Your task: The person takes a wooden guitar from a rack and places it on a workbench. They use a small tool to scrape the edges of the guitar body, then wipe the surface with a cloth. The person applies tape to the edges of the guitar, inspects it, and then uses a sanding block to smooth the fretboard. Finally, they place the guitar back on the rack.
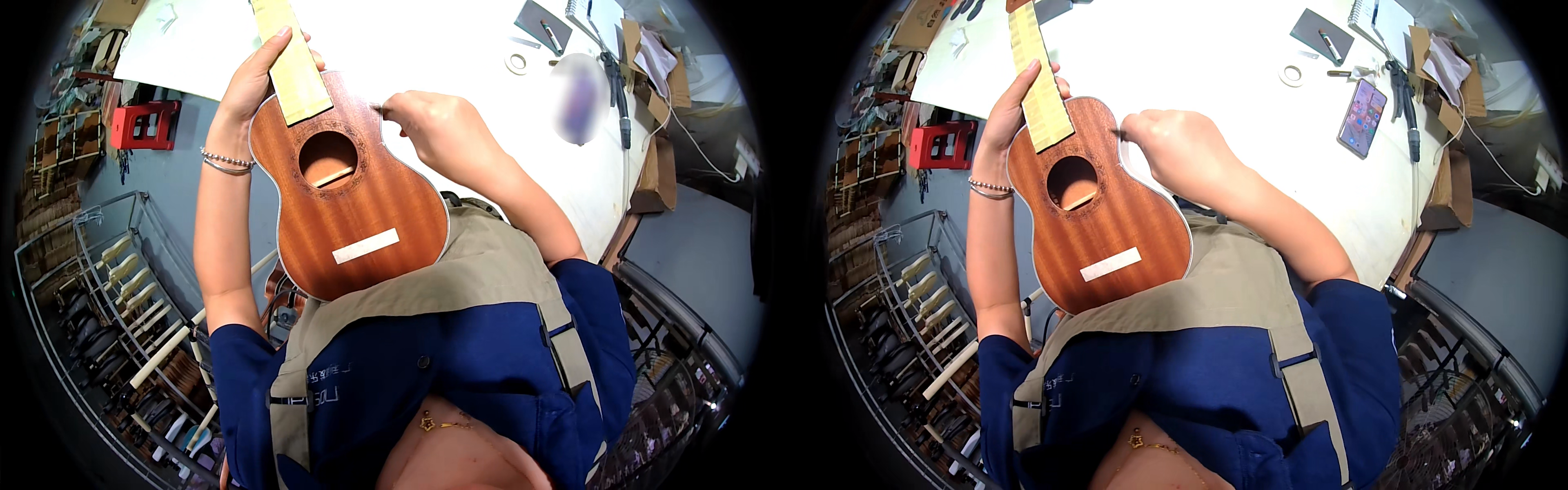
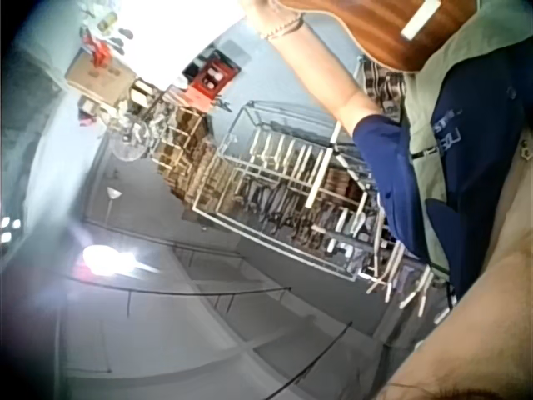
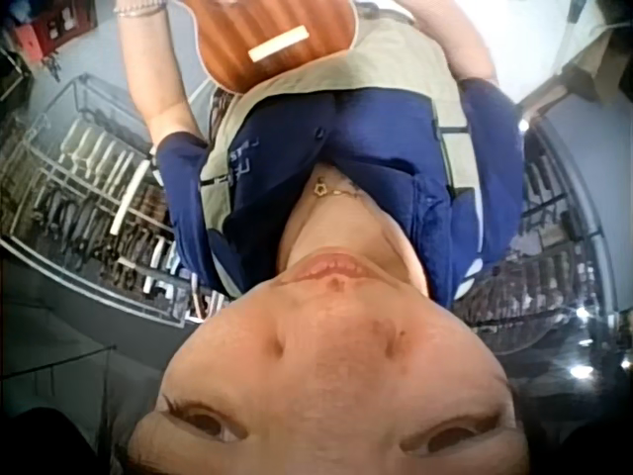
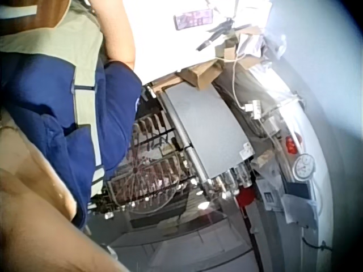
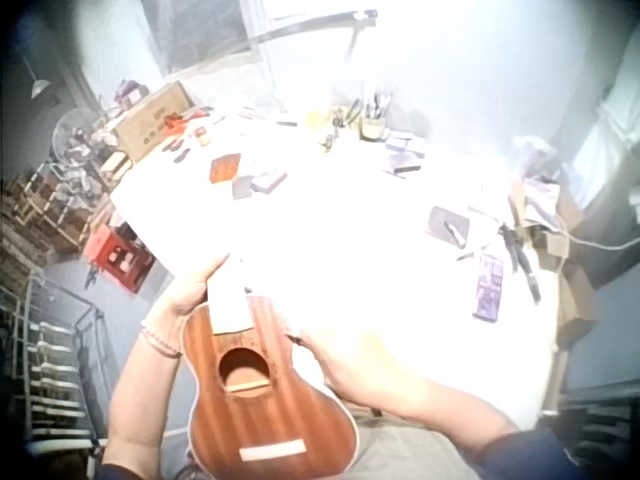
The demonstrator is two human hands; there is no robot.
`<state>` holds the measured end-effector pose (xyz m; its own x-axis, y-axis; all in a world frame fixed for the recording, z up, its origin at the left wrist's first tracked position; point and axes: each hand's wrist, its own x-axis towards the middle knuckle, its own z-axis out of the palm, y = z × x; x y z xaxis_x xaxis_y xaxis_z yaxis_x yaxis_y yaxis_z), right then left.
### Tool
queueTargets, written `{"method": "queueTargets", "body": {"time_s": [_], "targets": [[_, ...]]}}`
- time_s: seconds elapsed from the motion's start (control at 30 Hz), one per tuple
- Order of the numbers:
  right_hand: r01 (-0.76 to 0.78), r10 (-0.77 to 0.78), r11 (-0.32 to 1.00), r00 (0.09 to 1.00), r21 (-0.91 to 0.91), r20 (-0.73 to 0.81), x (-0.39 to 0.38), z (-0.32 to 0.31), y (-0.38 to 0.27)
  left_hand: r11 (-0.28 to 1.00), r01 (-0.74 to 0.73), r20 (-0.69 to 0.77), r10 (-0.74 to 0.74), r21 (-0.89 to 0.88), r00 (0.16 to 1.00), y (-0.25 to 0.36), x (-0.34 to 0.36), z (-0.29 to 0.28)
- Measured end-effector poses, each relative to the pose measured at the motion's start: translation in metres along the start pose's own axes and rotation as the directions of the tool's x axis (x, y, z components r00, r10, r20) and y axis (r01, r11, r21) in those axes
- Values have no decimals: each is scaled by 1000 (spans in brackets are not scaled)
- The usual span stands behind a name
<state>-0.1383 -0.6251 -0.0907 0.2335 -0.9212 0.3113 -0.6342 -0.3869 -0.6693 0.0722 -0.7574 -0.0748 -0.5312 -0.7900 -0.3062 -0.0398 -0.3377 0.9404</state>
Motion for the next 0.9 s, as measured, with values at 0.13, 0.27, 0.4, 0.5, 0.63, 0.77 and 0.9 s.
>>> {"method": "queueTargets", "body": {"time_s": [0.13, 0.27, 0.4, 0.5, 0.63, 0.77, 0.9], "targets": [[178, -181, 983, 958, 33, 221, -10, -14, 3, 999, 10, -23, -9, 31, 1000, -2, -1, 1], [58, -110, 967, 974, 246, 200, 2, -16, 12, 999, -16, -3, 16, 46, 1000, -2, 2, 1], [46, -45, 999, 997, 7, -55, -5, -1, -1, 1000, -24, 31, 24, -20, 999, 3, 0, 5], [168, -172, 985, 972, 37, 158, -12, -12, 1, 999, -33, 39, 32, 30, 999, -1, 2, -1], [217, -262, 961, 915, 174, 306, 2, -29, 13, 999, -28, 57, 26, 29, 998, 2, 2, 2], [22, -21, 999, 999, 23, -32, -6, -3, 1, 998, -49, 47, 47, 50, 998, 2, 4, 1], [191, -179, 980, 967, -56, 181, -14, -15, 0, 996, -39, 41, 36, 77, 999, -1, 3, 0]]}}
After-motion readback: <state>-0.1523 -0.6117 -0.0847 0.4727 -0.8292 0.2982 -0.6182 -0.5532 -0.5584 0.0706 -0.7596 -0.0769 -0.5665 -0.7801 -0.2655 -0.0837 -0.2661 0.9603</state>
